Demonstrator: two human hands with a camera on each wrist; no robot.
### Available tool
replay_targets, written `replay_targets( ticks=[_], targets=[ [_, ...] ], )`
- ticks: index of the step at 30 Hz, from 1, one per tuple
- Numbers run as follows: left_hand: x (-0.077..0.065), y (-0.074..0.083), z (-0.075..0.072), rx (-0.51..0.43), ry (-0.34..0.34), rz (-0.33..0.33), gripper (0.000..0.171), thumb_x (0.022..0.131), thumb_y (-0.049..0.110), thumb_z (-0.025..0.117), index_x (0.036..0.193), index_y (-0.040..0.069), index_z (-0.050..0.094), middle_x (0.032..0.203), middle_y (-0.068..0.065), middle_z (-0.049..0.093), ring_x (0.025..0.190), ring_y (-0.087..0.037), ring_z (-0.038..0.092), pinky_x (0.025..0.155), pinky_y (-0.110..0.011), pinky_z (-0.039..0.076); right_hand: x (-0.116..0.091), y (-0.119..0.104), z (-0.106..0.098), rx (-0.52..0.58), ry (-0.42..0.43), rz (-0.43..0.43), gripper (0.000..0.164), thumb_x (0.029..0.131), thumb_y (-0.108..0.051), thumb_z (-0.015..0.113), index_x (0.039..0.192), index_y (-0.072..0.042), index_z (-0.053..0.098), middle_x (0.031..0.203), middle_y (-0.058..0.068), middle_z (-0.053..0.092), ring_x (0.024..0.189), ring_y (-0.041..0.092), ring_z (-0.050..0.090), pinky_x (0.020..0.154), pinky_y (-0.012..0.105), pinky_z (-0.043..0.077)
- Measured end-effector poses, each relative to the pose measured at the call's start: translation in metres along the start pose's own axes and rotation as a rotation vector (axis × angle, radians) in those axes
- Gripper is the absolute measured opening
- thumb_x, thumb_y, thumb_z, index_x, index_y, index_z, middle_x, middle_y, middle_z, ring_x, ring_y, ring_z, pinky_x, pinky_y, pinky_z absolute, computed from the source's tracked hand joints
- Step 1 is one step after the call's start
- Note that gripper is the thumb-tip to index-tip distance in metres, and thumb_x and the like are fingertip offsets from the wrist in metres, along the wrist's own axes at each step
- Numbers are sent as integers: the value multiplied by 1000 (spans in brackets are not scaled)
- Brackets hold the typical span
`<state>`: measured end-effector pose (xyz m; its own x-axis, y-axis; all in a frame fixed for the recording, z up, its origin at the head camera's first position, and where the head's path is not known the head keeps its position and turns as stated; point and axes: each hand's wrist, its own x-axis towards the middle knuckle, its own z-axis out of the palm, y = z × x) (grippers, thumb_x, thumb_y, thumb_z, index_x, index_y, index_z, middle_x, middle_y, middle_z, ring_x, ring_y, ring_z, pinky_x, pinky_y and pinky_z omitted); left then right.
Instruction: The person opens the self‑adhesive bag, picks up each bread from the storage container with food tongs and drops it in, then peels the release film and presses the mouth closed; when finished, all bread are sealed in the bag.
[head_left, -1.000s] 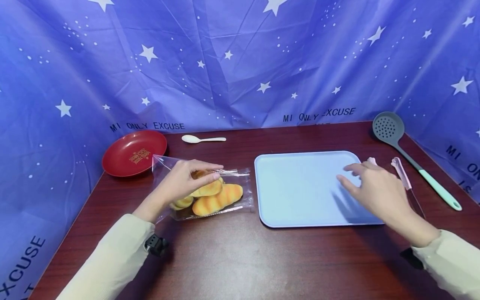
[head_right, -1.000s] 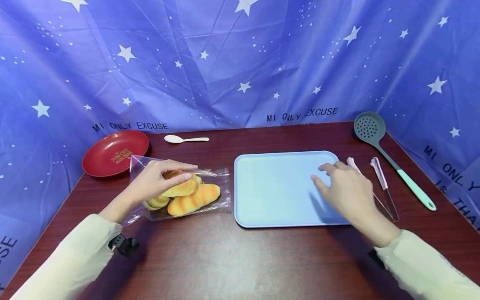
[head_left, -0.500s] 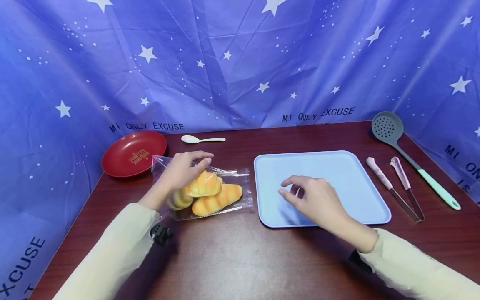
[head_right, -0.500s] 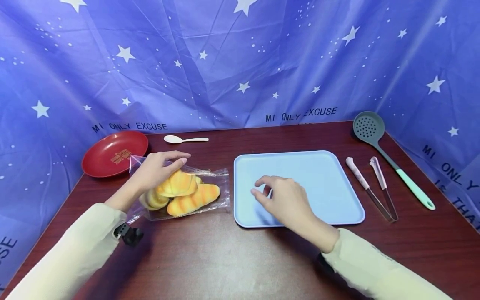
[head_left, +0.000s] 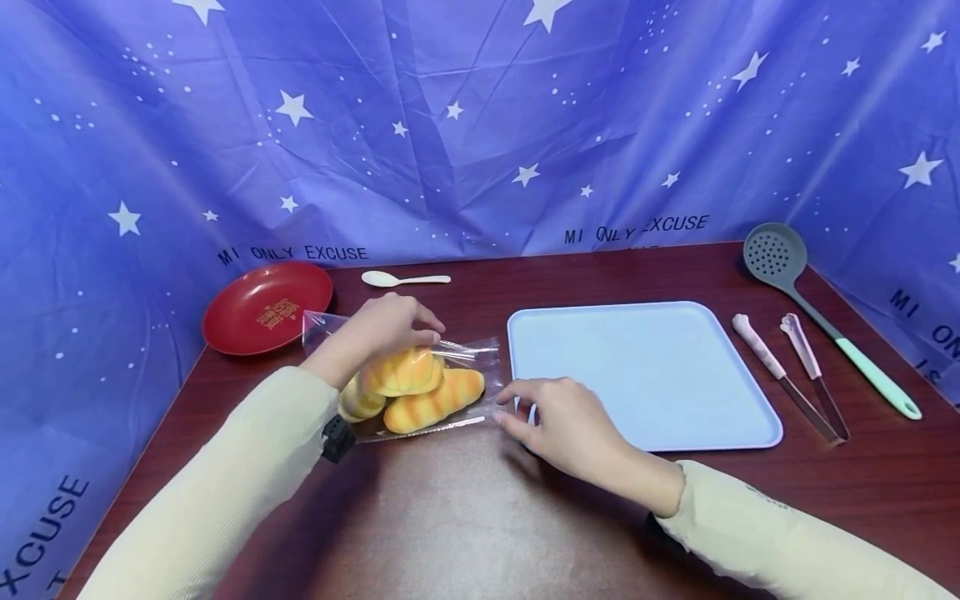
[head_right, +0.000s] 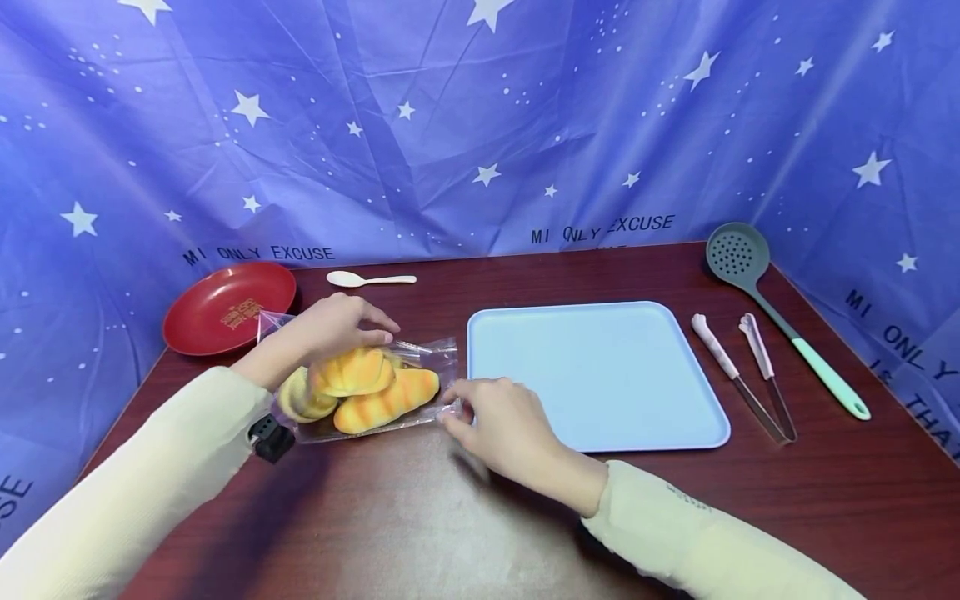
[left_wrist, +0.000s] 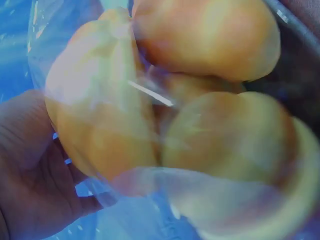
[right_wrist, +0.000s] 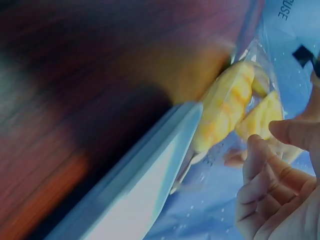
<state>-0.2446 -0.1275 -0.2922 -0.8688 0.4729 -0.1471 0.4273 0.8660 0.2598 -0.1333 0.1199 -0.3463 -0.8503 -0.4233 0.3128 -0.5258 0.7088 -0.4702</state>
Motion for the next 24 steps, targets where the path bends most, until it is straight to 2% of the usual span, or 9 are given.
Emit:
replay_targets(
  ticks=[4, 8, 11, 14, 16, 18, 22, 24],
  targets=[
    [9, 13, -4, 120, -104, 2, 29, 98, 29, 68, 125, 20, 75, 129, 0, 70, 126, -30, 59, 101, -53, 45, 2, -8, 7, -52, -32, 14, 13, 88, -26, 80, 98, -18, 79, 62, -20, 54, 56, 0, 47, 51, 26, 41],
    [13, 19, -6, 141, -169, -38, 26, 99, 30, 68, 122, 21, 76, 128, 1, 70, 128, -29, 56, 102, -56, 38, 4, -14, 13, -87, -80, 52, 13, 88, -26, 80, 96, -17, 78, 56, -21, 52, 62, 6, 55, 54, 30, 46],
    [13, 21, -7, 138, -170, -59, 19, 98, 29, 69, 113, 22, 79, 119, 2, 74, 125, -28, 58, 106, -60, 34, 4, -18, 16, -54, -128, 74, 9, 90, -24, 78, 93, -16, 78, 49, -23, 49, 62, 7, 57, 63, 36, 51],
    [13, 21, -7, 135, -159, -63, 13, 97, 27, 70, 102, 23, 81, 108, 3, 75, 122, -26, 59, 109, -65, 30, 4, -20, 20, 21, -165, 80, 13, 93, -22, 74, 84, -14, 79, 44, -22, 47, 55, 3, 54, 66, 34, 52],
    [13, 21, -6, 134, -154, -62, 11, 96, 25, 71, 98, 22, 81, 102, 4, 75, 119, -25, 60, 110, -67, 28, 4, -20, 23, 77, -185, 83, 23, 95, -20, 72, 74, -14, 77, 43, -19, 48, 47, -1, 51, 62, 28, 51],
    [13, 21, -5, 136, -145, -56, 9, 95, 22, 71, 93, 23, 81, 98, 3, 75, 115, -25, 61, 109, -68, 28, 6, -20, 26, 132, -197, 103, 31, 97, -20, 69, 67, -13, 73, 43, -15, 50, 39, -3, 49, 52, 23, 49],
    [14, 21, -4, 147, -105, -29, 10, 89, 14, 72, 86, 21, 78, 92, 1, 73, 107, -26, 63, 105, -65, 33, 10, -19, 31, 207, -208, 177, 41, 100, -19, 66, 60, -12, 66, 43, -5, 54, 30, 1, 48, 40, 22, 47],
    [15, 21, -3, 149, -94, -27, 9, 88, 13, 73, 89, 20, 79, 96, 1, 73, 108, -27, 63, 104, -64, 34, 12, -19, 33, 227, -207, 214, 43, 100, -18, 66, 58, -10, 64, 42, -3, 54, 29, 3, 49, 36, 23, 46]
  ],
)
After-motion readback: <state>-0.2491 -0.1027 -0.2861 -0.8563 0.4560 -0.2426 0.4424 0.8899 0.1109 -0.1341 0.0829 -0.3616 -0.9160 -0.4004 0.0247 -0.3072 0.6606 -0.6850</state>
